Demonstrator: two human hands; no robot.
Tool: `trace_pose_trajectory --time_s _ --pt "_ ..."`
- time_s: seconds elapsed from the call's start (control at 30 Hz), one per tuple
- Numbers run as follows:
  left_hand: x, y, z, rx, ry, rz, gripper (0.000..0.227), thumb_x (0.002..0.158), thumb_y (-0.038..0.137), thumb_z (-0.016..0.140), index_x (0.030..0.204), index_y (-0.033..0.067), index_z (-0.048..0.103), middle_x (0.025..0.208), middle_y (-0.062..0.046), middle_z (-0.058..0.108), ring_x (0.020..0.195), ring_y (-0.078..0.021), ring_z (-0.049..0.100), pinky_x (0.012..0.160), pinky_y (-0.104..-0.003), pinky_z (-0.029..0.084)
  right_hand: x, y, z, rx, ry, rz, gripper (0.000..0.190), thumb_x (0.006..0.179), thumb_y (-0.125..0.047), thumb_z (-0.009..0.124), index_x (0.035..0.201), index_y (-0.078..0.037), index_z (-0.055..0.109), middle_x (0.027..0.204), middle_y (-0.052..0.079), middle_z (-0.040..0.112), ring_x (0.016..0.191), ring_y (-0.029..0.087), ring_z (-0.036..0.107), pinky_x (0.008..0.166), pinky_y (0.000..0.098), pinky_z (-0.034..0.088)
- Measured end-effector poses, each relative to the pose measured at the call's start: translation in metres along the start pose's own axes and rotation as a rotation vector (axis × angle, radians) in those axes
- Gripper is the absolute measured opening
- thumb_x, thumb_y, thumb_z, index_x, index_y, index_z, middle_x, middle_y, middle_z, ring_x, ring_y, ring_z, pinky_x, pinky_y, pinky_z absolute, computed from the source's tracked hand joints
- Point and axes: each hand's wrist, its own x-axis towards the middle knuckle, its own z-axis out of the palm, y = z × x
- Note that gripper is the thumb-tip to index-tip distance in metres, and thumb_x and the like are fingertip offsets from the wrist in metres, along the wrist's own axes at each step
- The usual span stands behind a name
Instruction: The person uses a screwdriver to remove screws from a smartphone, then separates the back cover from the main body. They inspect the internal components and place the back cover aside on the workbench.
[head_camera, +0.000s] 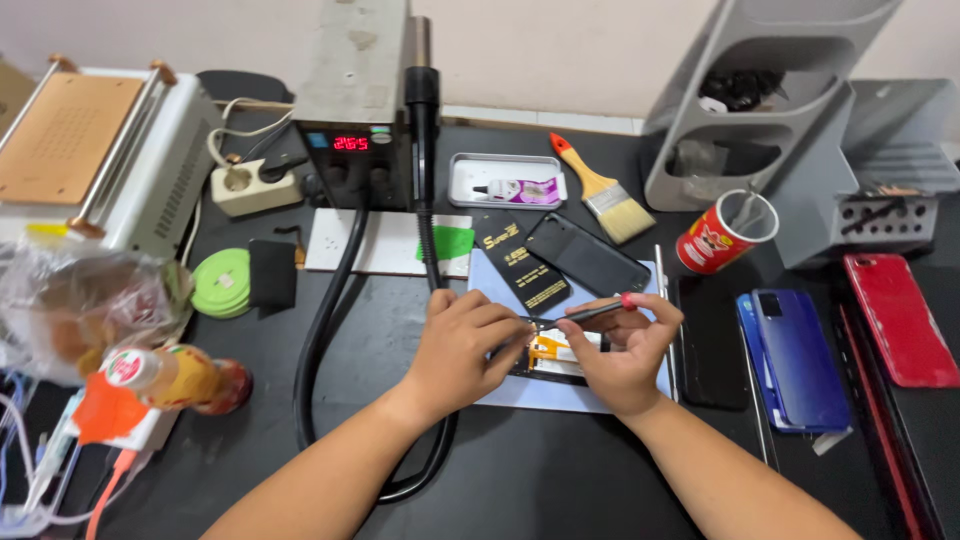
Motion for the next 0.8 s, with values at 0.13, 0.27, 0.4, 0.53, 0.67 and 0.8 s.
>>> trace_pose_trajectory --time_s 0.13,0.27,0.4,0.53,0.67,0.8 --pt "0.0025 0.0006 0.001 0.006 0.013 0.035 0.007 0.084 0.017 0.08 0.088 0.0157 0.074 0.087 0.008 0.07 0.081 -0.0131 0.058 0.077 -0.037 0.032 -0.0026 0.0007 0.0 -0.026 0.008 -0.065 0.071 0.088 0.01 0.077 0.13 -0.013 0.024 0.104 0.018 0.067 0.094 0.024 0.074 0.084 0.0336 0.064" --pt "0.0024 -0.0001 -0.0005 0.027 0.023 0.045 0.007 0.083 0.017 0.08 0.087 0.0165 0.074 0.086 0.009 0.07 0.079 -0.0133 0.057 0.075 -0.038 0.031 -0.0041 0.0006 -0.0005 -0.018 -0.001 -0.07 0.072 0.089 0.01 0.077 0.131 -0.014 0.023 0.103 0.017 0.068 0.092 0.022 0.074 0.085 0.0327 0.063" --pt "0.0043 0.0002 -0.0023 0.032 0.02 0.065 0.006 0.084 0.017 0.079 0.087 0.0168 0.074 0.087 0.009 0.07 0.08 -0.0134 0.057 0.075 -0.038 0.03 -0.0029 -0.0009 0.0004 -0.031 0.002 -0.092 0.071 0.089 0.01 0.076 0.131 -0.014 0.023 0.104 0.018 0.068 0.093 0.023 0.074 0.086 0.0331 0.064" --pt "0.0041 -0.0023 -0.0035 0.031 0.014 0.075 0.005 0.083 0.017 0.078 0.086 0.0165 0.074 0.087 0.008 0.07 0.078 -0.0147 0.056 0.074 -0.039 0.03 -0.0042 -0.0001 -0.0002 -0.045 -0.001 -0.085 0.072 0.088 0.009 0.077 0.13 -0.014 0.023 0.105 0.019 0.068 0.094 0.022 0.074 0.087 0.0334 0.063" --pt "0.0031 -0.0036 -0.0037 0.033 0.013 0.071 0.007 0.081 0.017 0.078 0.086 0.0163 0.074 0.085 0.008 0.069 0.078 -0.0152 0.056 0.074 -0.039 0.03 -0.0071 0.0021 -0.0007 -0.035 0.001 -0.077 0.072 0.089 0.008 0.076 0.131 -0.015 0.022 0.106 0.019 0.068 0.094 0.022 0.074 0.087 0.0337 0.063" --pt "0.0044 -0.0057 -0.006 -0.002 0.082 0.058 0.008 0.08 0.019 0.079 0.084 0.0172 0.072 0.087 0.009 0.071 0.08 -0.0134 0.058 0.075 -0.038 0.031 -0.0055 0.0024 -0.0016 -0.026 0.019 -0.053 0.07 0.091 0.009 0.075 0.131 -0.016 0.022 0.108 0.02 0.068 0.097 0.023 0.074 0.086 0.034 0.063"
